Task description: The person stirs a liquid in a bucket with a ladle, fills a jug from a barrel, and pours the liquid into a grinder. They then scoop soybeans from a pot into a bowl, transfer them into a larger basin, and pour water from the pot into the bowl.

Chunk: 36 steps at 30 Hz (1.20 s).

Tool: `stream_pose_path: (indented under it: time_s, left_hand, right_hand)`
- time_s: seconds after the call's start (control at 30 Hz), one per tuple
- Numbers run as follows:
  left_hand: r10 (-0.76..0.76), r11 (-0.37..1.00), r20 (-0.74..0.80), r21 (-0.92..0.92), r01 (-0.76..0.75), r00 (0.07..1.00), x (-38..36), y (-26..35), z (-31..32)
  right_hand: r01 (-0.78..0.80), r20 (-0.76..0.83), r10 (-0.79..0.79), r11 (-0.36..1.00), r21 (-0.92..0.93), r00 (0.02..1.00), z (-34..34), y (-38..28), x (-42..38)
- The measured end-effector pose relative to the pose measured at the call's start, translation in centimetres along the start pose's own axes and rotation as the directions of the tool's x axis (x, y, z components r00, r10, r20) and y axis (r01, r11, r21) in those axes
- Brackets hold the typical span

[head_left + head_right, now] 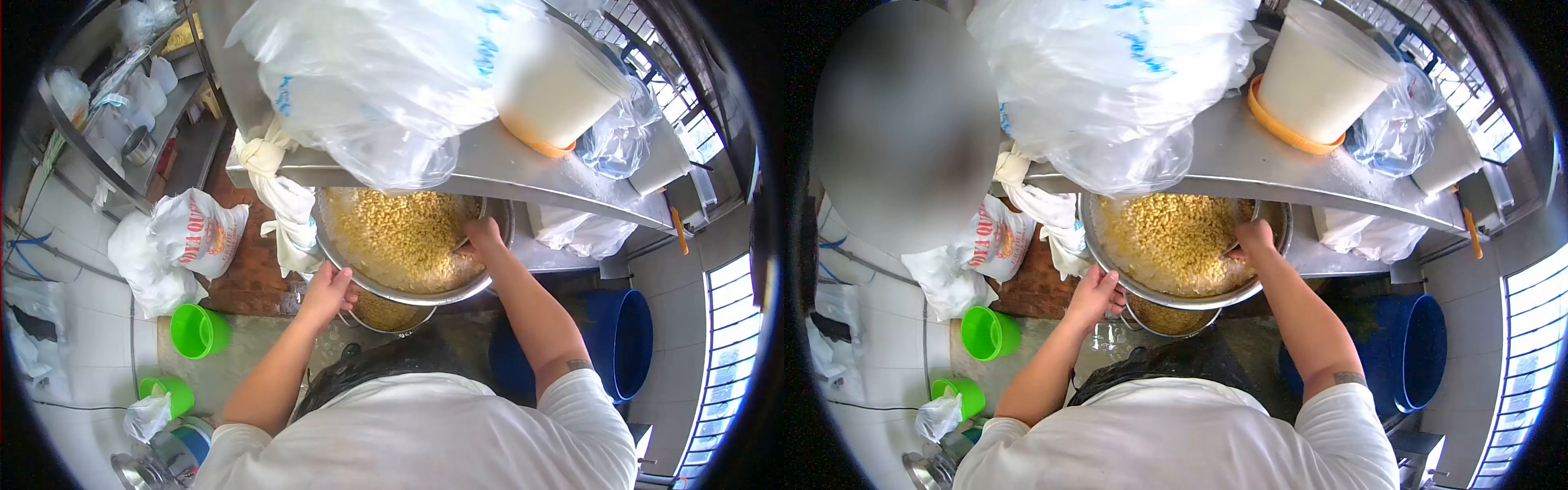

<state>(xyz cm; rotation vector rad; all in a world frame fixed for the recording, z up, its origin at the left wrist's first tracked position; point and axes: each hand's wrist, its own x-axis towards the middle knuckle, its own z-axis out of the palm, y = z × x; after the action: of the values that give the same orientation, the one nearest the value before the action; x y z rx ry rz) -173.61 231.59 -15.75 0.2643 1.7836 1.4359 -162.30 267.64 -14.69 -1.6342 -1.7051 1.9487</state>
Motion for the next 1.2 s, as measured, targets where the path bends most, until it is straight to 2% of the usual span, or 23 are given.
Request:
stream_pose_path:
  time_s: [0.1,0.13,0.27,0.33,0.47,0.57,0.63,0.67,0.77,0.8,1.03,1.1,1.2]
  left_hand:
    - [0.013,1.0,-0.011,-0.01,-0.013,1.0,-0.4,0.5,0.1]
    - [0.011,1.0,-0.023,-0.021,-0.011,1.0,-0.6,0.6,0.1]
    - [0.006,1.0,-0.03,-0.026,-0.007,1.0,-0.6,0.3,0.1]
    - [0.015,0.999,-0.057,-0.04,-0.017,0.998,-1.3,0.9,0.5]
    - [0.026,0.999,-0.091,-0.037,-0.029,0.995,-1.6,0.9,1.0]
    - [0.031,0.999,-0.103,-0.037,-0.035,0.994,-1.6,1.4,0.9]
    - [0.015,1.0,-0.097,-0.013,-0.017,0.995,-1.8,1.4,1.0]
    - [0.013,1.0,-0.094,-0.012,-0.014,0.995,-1.8,1.0,1.0]
    - [0.021,1.0,-0.046,-0.017,-0.022,0.999,-1.5,1.1,0.2]
    - [0.013,1.0,-0.045,-0.005,-0.014,0.999,-1.5,1.3,0.2]
    - [0.058,0.998,-0.04,-0.025,-0.059,0.997,-1.3,0.6,0.2]
    - [0.055,0.998,-0.029,-0.04,-0.057,0.998,-1.3,0.5,0.1]
    - [0.127,0.991,-0.065,-0.021,-0.129,0.99,-0.9,0.2,0.2]
  right_hand:
    - [-0.005,0.114,-0.033,0.946,0.323,0.993,0.7,1.6,1.8]
    - [-0.028,0.061,0.007,0.936,0.351,0.998,1.3,1.4,1.0]
    - [-0.06,0.15,-0.003,0.91,0.411,0.989,2.4,2.9,4.2]
    - [-0.121,0.15,0.051,0.852,0.509,0.987,2.7,3.4,5.1]
    - [-0.158,0.22,0.04,0.819,0.551,0.975,2.2,3.1,3.5]
    - [-0.113,0.22,-0.011,0.831,0.545,0.976,2.3,1.7,-0.6]
    - [-0.105,0.198,-0.034,0.755,0.647,0.98,2.6,2.4,-1.5]
    - [-0.167,0.277,-0.045,0.702,0.692,0.96,2.7,2.2,-1.5]
    - [-0.188,0.29,-0.036,0.685,0.704,0.956,3.1,1.2,-3.0]
    - [-0.145,0.285,-0.105,0.666,0.731,0.953,3.4,1.5,-3.6]
    - [-0.003,0.157,-0.156,0.699,0.715,0.975,4.2,1.1,-7.8]
    - [-0.004,0.152,-0.15,0.7,0.714,0.977,4.5,1.4,-8.3]
    - [0.015,0.111,-0.143,0.674,0.738,0.984,4.7,1.9,-9.5]
